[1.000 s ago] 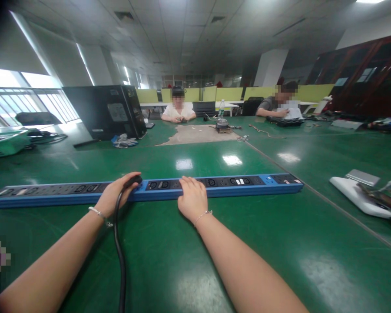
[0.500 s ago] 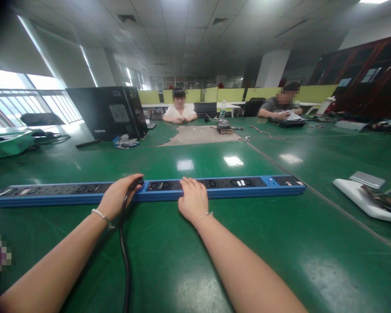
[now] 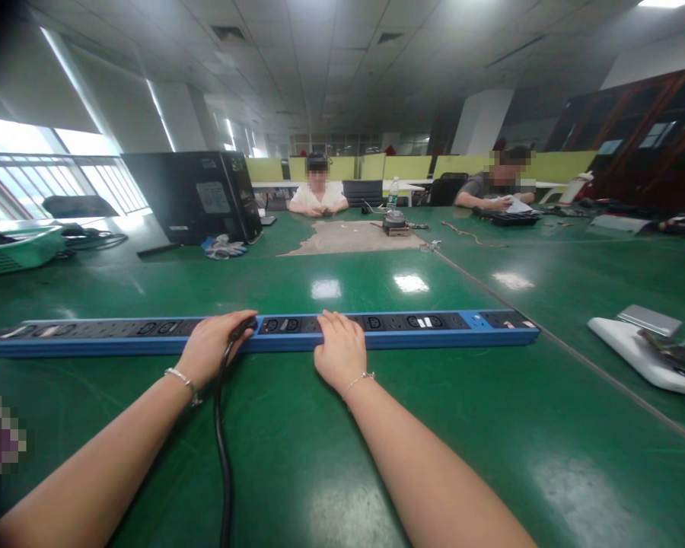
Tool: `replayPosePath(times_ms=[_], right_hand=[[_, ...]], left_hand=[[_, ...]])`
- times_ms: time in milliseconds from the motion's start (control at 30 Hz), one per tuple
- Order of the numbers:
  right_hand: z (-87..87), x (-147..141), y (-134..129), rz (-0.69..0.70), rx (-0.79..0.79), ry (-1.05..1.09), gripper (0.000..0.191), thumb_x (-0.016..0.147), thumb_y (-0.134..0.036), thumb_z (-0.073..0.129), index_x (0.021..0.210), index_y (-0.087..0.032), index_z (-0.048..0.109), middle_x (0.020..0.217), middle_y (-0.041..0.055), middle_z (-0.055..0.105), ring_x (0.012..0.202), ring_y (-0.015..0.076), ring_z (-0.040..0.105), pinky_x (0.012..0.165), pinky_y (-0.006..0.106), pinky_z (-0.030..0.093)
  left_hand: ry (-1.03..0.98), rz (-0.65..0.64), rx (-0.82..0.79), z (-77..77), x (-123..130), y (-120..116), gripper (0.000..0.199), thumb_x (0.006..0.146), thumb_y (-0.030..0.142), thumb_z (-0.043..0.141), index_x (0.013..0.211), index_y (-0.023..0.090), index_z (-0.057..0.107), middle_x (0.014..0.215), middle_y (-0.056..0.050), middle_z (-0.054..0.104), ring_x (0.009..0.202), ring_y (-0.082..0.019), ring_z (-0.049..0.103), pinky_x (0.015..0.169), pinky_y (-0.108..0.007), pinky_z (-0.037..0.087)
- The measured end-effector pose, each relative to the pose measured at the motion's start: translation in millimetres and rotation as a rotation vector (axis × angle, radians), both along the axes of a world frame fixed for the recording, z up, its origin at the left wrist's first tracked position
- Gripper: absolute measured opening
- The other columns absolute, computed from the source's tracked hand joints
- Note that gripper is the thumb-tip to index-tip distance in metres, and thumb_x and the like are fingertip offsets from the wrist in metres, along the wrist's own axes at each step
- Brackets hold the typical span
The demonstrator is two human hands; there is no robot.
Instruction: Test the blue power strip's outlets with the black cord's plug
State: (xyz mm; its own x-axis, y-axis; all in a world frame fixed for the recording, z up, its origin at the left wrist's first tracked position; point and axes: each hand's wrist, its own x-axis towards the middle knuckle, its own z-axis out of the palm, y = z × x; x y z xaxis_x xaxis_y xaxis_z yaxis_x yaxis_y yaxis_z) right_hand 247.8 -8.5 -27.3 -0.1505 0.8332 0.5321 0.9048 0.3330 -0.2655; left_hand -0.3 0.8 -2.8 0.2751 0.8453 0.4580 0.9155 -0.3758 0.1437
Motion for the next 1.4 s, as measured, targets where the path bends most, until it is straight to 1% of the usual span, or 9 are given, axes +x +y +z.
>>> replayPosePath(times_ms=[133,333,667,800,900,1000,1067,1233,1400], right_hand=[[0.0,0.2,-0.4,0.005,-0.005,0.005,0.051,0.072,-0.012,0.046,0.121,-0.019,0.055,0.13,0.0034,0.054,0.121,0.0193,0.043,0.101,0.036,0.027],[0.4,0.4,-0.6,0.008,0.005,-0.005,0.05,0.072,-0.013,0.046,0.121,-0.019,0.055,0.13,0.0027,0.054,0.121,0.0192,0.043,0.101,0.036,0.027],[-0.5,-0.3,0.2,0.005,0.012,-0.006,0.049,0.072,-0.013,0.046,0.12,-0.019,0.056,0.13,0.0026,0.055,0.121,0.0188,0.043,0.101,0.036,0.027],[-0.4,0.4,0.4,0.004,0.008,-0.012,0.049,0.072,-0.013,0.046,0.12,-0.019,0.056,0.13,0.0035,0.055,0.121,0.0189,0.043,0.101,0.036,0.027],[-0.4,0.9,0.4,0.008,0.009,-0.012,0.049,0.072,-0.013,0.046,0.12,-0.019,0.055,0.13,0.0037,0.055,0.121,0.0188,0.043,0.101,0.036,0.028],[-0.5,1.0,0.4,0.014,0.01,-0.011,0.049,0.072,-0.013,0.046,0.12,-0.019,0.055,0.13,0.003,0.054,0.121,0.0188,0.043,0.101,0.035,0.028],[-0.4,1.0,0.4,0.016,0.008,-0.01,0.049,0.072,-0.013,0.046,0.12,-0.019,0.055,0.13,0.0029,0.054,0.121,0.0189,0.043,0.101,0.035,0.028],[0.6,1.2,0.1,0.016,-0.008,-0.012,0.049,0.072,-0.013,0.046,0.12,-0.019,0.056,0.13,0.0036,0.054,0.122,0.0189,0.042,0.102,0.036,0.028],[0.4,1.4,0.4,0.018,-0.01,-0.009,0.05,0.072,-0.013,0.046,0.12,-0.019,0.056,0.13,0.0036,0.054,0.122,0.0192,0.042,0.102,0.036,0.027]], left_hand=[[0.002,0.052,0.016,-1.8,2.8,-2.4,0.034,0.089,0.042,0.04,0.118,0.032,0.054,0.116,-0.003,0.065,0.106,-0.022,0.059,0.102,-0.047,0.031],[-0.047,0.054,0.012,-2.2,4.3,1.0,0.036,0.087,0.042,0.043,0.118,0.028,0.056,0.114,-0.003,0.066,0.104,-0.022,0.06,0.091,-0.038,0.043],[-0.072,0.052,0.068,-9.1,7.1,1.8,0.035,0.087,0.043,0.043,0.116,0.027,0.056,0.111,-0.004,0.066,0.101,-0.022,0.061,0.09,-0.037,0.043],[-0.148,0.02,0.076,-13.0,10.7,3.3,0.032,0.086,0.04,0.044,0.112,0.026,0.058,0.11,-0.004,0.066,0.1,-0.021,0.061,0.089,-0.035,0.044],[-0.343,0.082,0.139,-3.3,8.4,2.8,0.033,0.086,0.042,0.043,0.111,0.024,0.057,0.109,-0.004,0.065,0.098,-0.02,0.061,0.088,-0.033,0.045],[-0.542,0.231,0.269,10.6,-11.6,4.1,0.037,0.086,0.044,0.042,0.114,0.022,0.054,0.109,-0.005,0.063,0.098,-0.02,0.06,0.088,-0.032,0.045],[-0.511,0.238,0.233,14.9,-35.6,6.4,0.037,0.085,0.044,0.044,0.114,0.022,0.054,0.11,-0.004,0.063,0.099,-0.02,0.059,0.09,-0.033,0.044],[-0.456,0.282,0.093,4.7,-94.5,10.6,0.039,0.082,0.047,0.044,0.11,0.023,0.058,0.111,-0.004,0.064,0.1,-0.022,0.059,0.09,-0.034,0.045],[-0.343,0.241,-0.03,-2.1,-110.2,10.5,0.043,0.08,0.049,0.044,0.112,0.024,0.058,0.102,-0.005,0.068,0.095,-0.024,0.062,0.088,-0.037,0.047]])
